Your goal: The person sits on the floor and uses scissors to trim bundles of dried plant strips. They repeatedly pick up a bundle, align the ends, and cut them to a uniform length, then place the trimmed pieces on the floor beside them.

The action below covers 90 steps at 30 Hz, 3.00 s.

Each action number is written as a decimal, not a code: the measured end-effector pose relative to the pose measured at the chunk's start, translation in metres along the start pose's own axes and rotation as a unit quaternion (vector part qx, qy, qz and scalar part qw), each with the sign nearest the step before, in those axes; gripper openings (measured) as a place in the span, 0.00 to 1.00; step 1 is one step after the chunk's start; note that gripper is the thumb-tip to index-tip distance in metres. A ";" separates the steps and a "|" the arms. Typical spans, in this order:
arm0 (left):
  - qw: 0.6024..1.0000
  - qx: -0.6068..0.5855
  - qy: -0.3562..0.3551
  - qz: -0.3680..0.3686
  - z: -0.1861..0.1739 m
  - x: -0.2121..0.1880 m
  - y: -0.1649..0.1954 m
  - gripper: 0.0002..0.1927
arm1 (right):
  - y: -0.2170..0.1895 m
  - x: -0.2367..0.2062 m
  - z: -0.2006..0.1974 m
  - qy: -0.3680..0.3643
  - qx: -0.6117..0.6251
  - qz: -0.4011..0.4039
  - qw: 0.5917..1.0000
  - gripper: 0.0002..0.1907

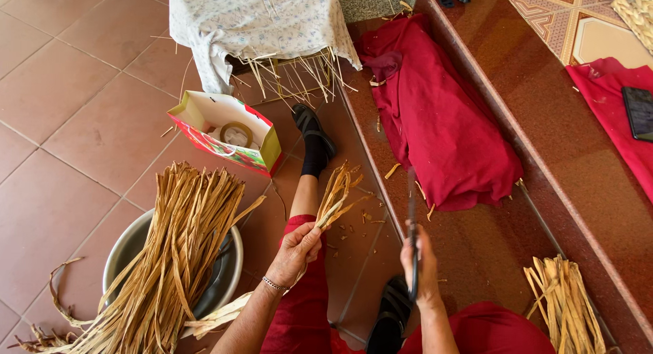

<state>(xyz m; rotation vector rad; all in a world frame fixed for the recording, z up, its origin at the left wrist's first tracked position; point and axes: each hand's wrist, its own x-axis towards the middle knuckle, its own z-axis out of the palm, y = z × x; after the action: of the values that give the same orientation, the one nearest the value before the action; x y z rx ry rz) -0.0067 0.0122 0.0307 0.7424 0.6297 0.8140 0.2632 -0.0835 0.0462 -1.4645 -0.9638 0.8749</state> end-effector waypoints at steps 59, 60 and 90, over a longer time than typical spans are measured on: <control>0.965 0.232 -0.121 -0.020 0.075 -0.017 0.000 0.45 | -0.035 -0.029 0.033 -0.147 0.189 0.103 0.965 0.16; 0.962 0.236 -0.136 -0.023 0.079 -0.015 0.001 0.45 | -0.039 -0.031 0.031 -0.117 0.186 0.094 0.971 0.12; 0.546 0.689 -0.320 0.354 0.287 0.105 -0.130 0.31 | 0.094 -0.277 -0.321 0.788 0.308 0.015 0.533 0.10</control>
<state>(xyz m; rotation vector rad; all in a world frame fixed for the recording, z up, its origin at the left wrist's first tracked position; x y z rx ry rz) 0.3148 -0.0599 0.0752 2.7700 0.1209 0.5123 0.4570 -0.4671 -0.0131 -0.9789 0.7377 -0.3357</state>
